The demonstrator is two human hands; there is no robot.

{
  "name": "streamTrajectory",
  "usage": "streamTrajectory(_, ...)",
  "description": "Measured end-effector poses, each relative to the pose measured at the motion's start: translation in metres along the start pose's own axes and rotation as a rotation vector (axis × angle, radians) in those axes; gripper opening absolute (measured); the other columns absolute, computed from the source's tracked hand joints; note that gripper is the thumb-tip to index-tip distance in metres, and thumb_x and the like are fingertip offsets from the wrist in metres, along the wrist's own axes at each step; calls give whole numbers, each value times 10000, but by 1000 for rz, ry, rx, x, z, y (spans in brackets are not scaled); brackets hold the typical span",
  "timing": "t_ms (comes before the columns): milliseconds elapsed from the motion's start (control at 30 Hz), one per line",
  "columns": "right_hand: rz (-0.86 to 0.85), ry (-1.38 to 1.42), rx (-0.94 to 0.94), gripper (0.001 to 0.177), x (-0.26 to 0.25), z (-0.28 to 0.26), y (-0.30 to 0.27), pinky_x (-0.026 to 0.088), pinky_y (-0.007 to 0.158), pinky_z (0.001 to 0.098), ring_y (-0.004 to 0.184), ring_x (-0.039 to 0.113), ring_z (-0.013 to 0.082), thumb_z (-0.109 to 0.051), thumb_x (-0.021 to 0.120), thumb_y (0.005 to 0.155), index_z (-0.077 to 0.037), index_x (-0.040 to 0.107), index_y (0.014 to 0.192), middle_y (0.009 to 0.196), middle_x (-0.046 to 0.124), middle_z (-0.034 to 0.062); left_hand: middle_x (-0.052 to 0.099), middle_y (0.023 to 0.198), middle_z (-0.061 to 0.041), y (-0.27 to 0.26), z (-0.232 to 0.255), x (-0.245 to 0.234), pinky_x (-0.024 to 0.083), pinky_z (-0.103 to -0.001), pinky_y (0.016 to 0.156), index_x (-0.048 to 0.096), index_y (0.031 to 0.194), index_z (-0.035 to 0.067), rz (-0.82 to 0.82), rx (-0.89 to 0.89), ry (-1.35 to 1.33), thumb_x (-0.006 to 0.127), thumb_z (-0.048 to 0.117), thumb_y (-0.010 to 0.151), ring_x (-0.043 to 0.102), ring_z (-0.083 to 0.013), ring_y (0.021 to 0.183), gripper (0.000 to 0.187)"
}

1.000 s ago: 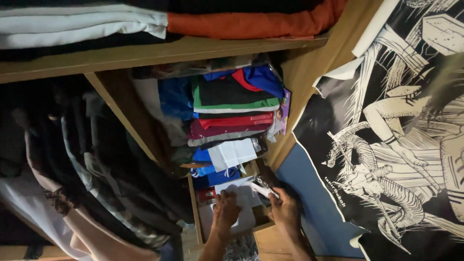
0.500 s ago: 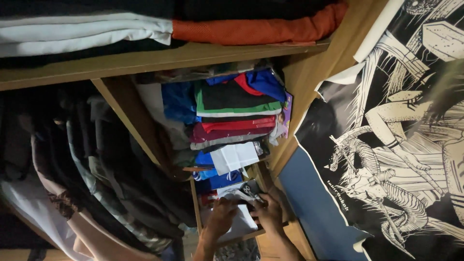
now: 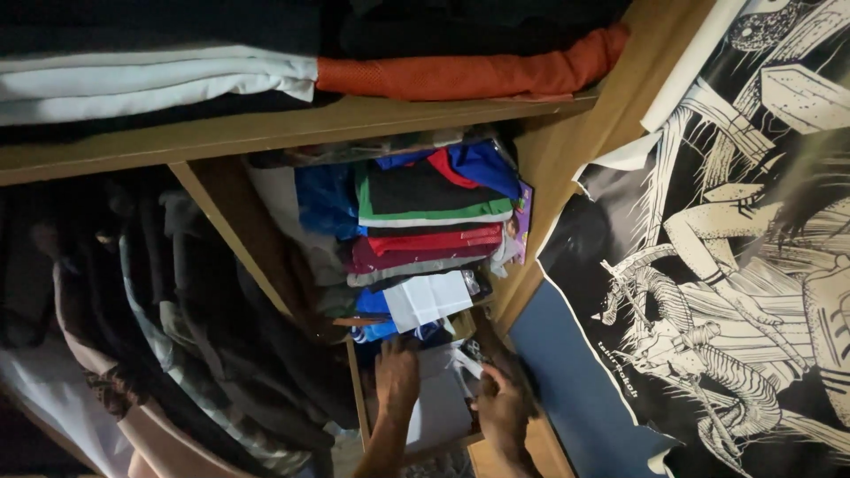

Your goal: The person opens a drawer in a wooden wardrobe and handles several small packaged clothing items. They pick up, inspect, and place back multiple folded garments in plastic packaging, including t-shirts and socks, while rearranging them within the drawer.

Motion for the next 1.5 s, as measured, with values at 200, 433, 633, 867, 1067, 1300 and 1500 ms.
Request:
streamTrajectory(200,-7,-121,-41,345,-9,4,9,543,619,304,661,808,191,-327,538,1019,-279,772,1269,774,784,76,456,1482,-133,19,0,75,639,-386,642,555,1415,323,-198,208,258,563,60,933,593,-286,1202,549)
streamTrajectory(433,-19,-121,-15,349,-3,-5,10,556,603,276,632,795,146,-293,517,1010,-240,785,1227,886,823,45,685,1010,-148,39,-4,105,576,-421,518,584,1278,416,-60,343,259,548,250,958,702,-322,759,363)
streamTrajectory(633,19,-147,-75,373,-4,-13,3,582,696,278,643,816,132,-291,501,960,-248,798,1180,875,838,28,581,591,55,43,0,127,463,-280,364,530,1276,454,212,459,535,740,207,825,585,-115,429,555)
streamTrajectory(867,26,-51,-162,338,4,5,18,580,556,267,565,805,128,-254,527,955,-197,816,1121,726,830,51,726,824,-176,54,0,78,580,-480,525,368,1506,309,-412,483,217,545,145,987,724,-390,693,573)
streamTrajectory(1067,23,65,-96,347,1,-3,8,572,490,255,563,790,158,-224,537,956,-122,813,1140,923,849,79,750,858,-153,54,6,62,615,-471,509,258,1540,392,-406,471,292,606,212,1003,730,-351,593,666)
streamTrajectory(1300,-1,125,-47,316,1,11,17,577,491,224,576,780,134,-206,570,976,-130,785,1195,901,837,68,724,819,-167,60,8,60,577,-468,482,355,1519,344,-357,577,293,518,181,1007,718,-336,607,562)
streamTrajectory(1500,-10,123,-118,229,3,10,14,618,463,246,588,818,152,-240,665,969,-133,795,1123,786,827,90,712,826,-115,69,-25,117,561,-391,513,541,1473,136,-160,902,94,557,122,1026,654,-237,590,447)
Point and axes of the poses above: each hand's wrist, its own y-axis towards the middle knuckle, its own x-axis out of the palm, z = x × y, the point moved 4 cm from there along y, towards the middle knuckle
